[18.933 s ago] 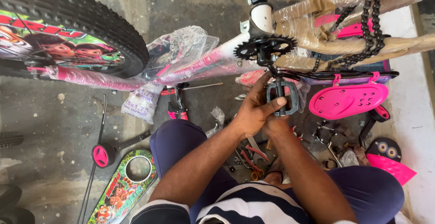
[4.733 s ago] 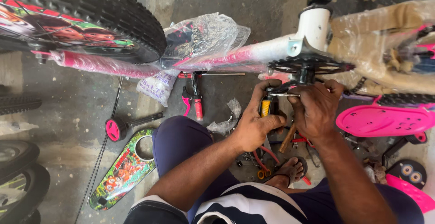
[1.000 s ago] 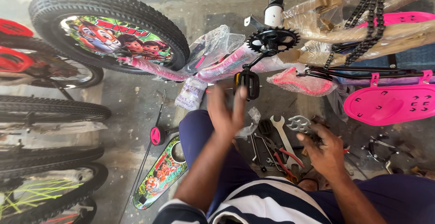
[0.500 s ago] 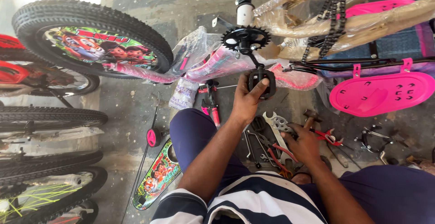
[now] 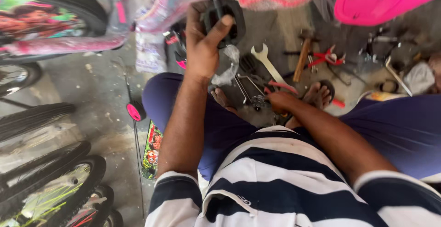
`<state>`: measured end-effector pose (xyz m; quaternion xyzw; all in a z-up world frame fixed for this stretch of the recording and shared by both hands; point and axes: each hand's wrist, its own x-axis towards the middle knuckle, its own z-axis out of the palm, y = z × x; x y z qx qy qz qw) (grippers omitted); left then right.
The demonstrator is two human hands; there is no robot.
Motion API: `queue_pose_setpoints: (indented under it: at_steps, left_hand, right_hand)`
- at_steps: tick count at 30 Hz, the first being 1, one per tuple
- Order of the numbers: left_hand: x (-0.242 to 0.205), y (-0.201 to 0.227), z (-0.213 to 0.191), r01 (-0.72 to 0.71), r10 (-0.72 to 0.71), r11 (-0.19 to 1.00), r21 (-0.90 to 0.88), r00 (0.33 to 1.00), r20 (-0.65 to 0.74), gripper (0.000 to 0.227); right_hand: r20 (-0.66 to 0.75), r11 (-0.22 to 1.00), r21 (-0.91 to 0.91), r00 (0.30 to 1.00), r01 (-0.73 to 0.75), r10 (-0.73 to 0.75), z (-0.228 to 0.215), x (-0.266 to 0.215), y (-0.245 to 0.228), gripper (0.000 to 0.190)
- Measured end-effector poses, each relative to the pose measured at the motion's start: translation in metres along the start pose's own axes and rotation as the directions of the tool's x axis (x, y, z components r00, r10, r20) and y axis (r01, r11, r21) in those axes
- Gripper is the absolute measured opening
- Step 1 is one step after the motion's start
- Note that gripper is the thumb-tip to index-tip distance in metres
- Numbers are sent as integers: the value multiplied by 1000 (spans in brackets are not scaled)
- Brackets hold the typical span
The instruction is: The person assembles a bicycle pedal onto the crank arm of a child's bicycle. They use a wrench to tighten the pedal onto the crank arm, ensuring it is securely attached.
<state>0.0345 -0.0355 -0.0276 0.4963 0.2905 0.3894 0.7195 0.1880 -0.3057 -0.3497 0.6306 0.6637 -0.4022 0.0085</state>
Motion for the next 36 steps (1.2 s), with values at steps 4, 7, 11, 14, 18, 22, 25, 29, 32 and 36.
queue_pose_setpoints:
  at_steps: [4,7,11,14,18,22,25,29,32,36]
  left_hand:
    - [3,-4,8,-29,58,960,-279,994,95,38]
    - [4,-4,4,-23,63,954,-297,990,124,38]
    - [0,-3,4,31,20,929,-369,991,133,38]
    - [-1,-1,3,62,-13,916,-398,992,125,36]
    - [2,7,9,63,-24,923,-379,994,107,35]
    - [0,9,11,62,-26,928,-367,994,103,36]
    - [1,10,13,56,-24,947,-315,994,103,40]
    - [0,10,15,70,-48,953,-295,995,82,50]
    - [3,10,15,81,-64,948,-309,996,66,58]
    - [2,10,13,70,-47,969,-235,994,103,75]
  right_hand:
    - [329,976,-47,919,-211,215,20,22,-10,50]
    - [351,991,-10,928,-135,130,34,20,-13,43]
    - [400,991,-58,906,-124,137,33,7,-14,47]
    - [305,964,-54,915,-261,265,9,4,-15,45]
    - [257,941,-74,906,-330,338,-36,1,-27,40]
    - [-68,914,124,916,-385,395,-66,-5,-32,36]
    - [-211,815,240,791,-527,574,-82,-10,-10,30]
    - [-497,657,422,447,-625,744,-86,-29,56,27]
    - [-396,524,393,374,-756,838,-77,-47,105,25]
    - [-375,590,221,491,-777,786,-59,-45,112,24]
